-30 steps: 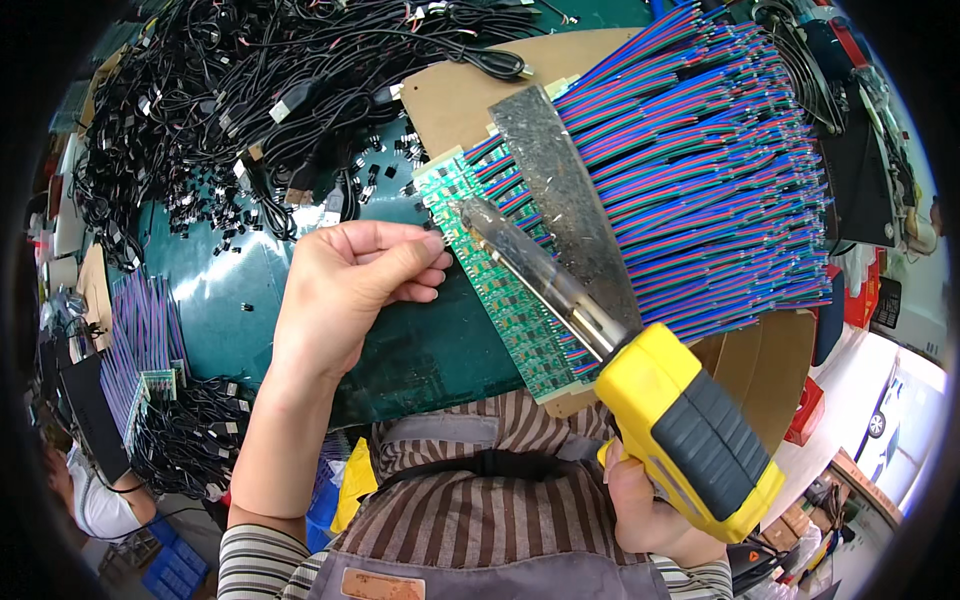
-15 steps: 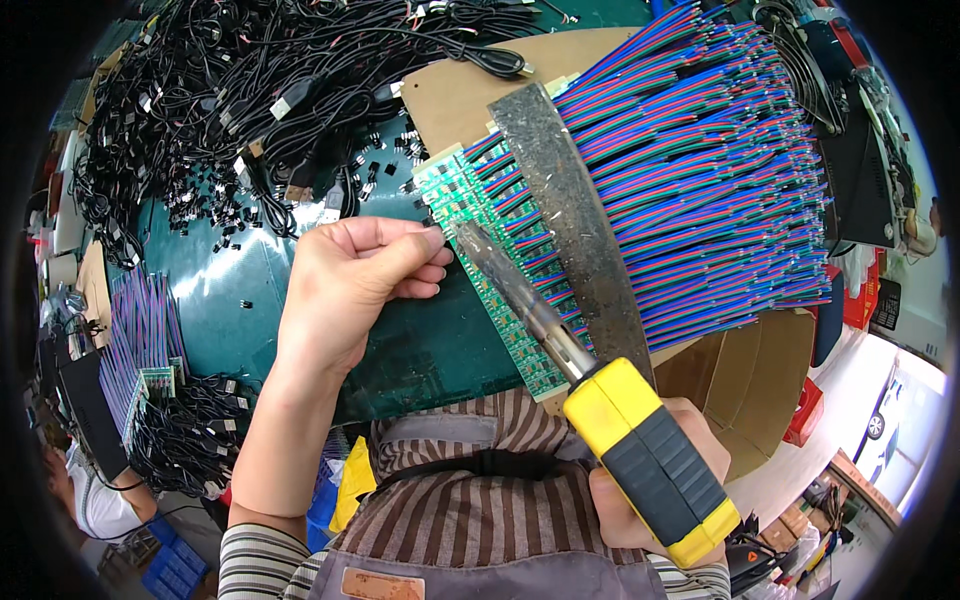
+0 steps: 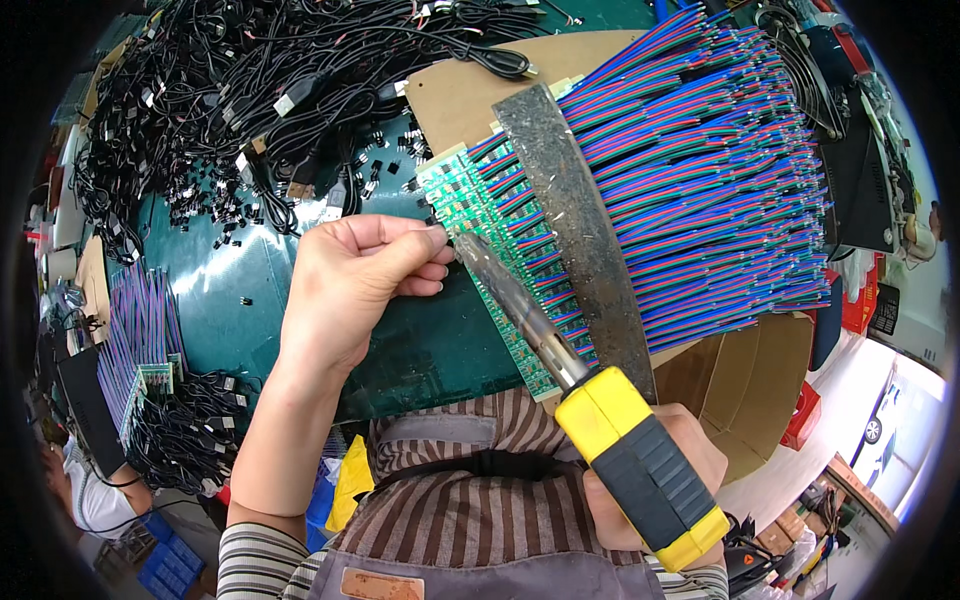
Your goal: The person solders wires and connectors onto printed circuit boards using a soldering iron.
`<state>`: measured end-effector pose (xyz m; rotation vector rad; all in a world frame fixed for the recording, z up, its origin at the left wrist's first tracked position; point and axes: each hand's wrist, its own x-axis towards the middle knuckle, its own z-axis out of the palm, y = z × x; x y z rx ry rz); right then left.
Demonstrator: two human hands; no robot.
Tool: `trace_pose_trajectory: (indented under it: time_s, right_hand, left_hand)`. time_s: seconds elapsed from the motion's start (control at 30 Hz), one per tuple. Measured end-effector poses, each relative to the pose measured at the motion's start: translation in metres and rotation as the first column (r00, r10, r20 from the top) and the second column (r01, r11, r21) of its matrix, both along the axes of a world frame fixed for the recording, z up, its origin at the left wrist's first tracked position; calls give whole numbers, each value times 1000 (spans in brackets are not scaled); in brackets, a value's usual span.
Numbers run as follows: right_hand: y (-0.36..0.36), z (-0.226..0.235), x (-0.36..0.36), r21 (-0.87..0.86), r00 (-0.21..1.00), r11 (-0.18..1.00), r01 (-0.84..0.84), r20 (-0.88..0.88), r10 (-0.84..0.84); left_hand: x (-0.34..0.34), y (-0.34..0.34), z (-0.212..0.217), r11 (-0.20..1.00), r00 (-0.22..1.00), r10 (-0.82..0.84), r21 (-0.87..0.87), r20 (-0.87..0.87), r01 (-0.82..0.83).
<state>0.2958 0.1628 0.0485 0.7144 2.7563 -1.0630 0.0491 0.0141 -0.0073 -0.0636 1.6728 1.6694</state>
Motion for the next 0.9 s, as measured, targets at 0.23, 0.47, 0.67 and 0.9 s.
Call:
trace_pose_trajectory:
  time_s: [0.23, 0.47, 0.67, 0.9]
  right_hand:
    - [-2, -1, 6, -36, 999, 998, 53, 0, -53]
    - [-10, -9, 6, -118, 956, 980, 158, -231, -181]
    - [5, 2, -1, -147, 999, 988, 46, -6, -48]
    - [-1, -18, 24, -28, 982, 996, 79, -172, -83]
  left_hand:
    - [-2, 0, 0, 1000, 1000, -2, -4, 1, 2]
    - [-2, 1, 0, 1000, 1000, -5, 6, 3, 5]
    - [-3, -6, 0, 999, 1000, 3, 41, 22, -4]
    - [-7, -61, 36, 914, 854, -327, -364, -405, 178]
